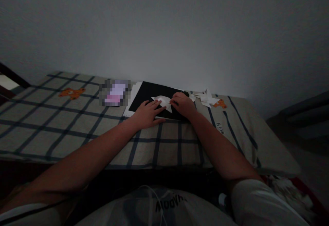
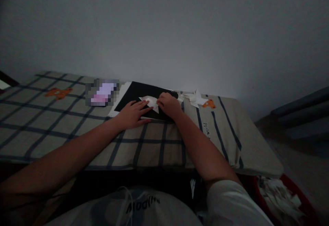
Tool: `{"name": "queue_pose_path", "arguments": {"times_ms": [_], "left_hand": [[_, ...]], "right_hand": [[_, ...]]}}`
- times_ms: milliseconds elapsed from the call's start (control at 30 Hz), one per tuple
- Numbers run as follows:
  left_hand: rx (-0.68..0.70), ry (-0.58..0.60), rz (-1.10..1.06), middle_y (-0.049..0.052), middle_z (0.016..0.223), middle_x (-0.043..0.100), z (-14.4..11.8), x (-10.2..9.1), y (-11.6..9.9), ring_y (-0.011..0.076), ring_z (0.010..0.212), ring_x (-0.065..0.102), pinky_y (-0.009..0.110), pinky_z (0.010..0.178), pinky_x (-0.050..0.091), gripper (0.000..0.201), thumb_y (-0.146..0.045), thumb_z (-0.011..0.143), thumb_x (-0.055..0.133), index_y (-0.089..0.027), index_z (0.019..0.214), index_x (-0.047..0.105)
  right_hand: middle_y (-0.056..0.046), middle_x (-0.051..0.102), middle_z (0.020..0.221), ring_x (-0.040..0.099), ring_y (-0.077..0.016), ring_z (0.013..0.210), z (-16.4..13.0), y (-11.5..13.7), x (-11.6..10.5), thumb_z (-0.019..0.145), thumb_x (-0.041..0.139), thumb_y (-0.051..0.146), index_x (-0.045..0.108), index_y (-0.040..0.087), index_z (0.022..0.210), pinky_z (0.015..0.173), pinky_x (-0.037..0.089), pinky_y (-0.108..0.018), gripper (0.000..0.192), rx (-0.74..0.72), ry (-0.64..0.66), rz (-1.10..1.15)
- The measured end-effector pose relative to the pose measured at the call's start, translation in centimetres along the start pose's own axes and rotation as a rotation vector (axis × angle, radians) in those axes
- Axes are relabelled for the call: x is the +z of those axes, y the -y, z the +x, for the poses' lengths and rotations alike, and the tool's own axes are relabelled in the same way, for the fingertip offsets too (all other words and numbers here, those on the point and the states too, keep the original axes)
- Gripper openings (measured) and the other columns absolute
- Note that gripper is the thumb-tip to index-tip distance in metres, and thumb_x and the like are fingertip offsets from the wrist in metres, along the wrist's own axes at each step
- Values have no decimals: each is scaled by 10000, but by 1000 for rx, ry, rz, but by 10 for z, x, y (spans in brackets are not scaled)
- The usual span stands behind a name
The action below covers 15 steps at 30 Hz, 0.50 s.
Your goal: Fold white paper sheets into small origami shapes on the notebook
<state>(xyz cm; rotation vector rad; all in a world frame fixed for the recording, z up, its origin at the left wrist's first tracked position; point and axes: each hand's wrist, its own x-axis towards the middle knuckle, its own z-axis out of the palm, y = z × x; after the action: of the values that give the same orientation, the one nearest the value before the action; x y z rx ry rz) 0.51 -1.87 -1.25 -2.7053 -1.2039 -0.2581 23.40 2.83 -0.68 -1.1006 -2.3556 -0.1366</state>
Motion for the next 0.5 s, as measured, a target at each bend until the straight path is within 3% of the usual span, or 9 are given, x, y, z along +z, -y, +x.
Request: {"name": "queue_pose_path", "arguments": {"times_ms": [333,500], "left_hand": [[-26,32,-6,134,1525,365,1,-1,-3,284,1412,315,505,1076,270,668,-668,908,368,-264,1435,437],[-32,45,-3,134,1528,358,1,-2,-4,290,1415,306,506,1083,255,670,-661,910,370,-261,1445,423]], "right_hand": [[-91,627,981,508,-198,910,-1,5,-19,882,528,198,682,156,882,731,387,-313,159,-133,160,-101],[-93,636,984,535,-194,921,-1,6,-21,880,516,192,668,152,901,731,394,-301,159,-114,182,-87]]}}
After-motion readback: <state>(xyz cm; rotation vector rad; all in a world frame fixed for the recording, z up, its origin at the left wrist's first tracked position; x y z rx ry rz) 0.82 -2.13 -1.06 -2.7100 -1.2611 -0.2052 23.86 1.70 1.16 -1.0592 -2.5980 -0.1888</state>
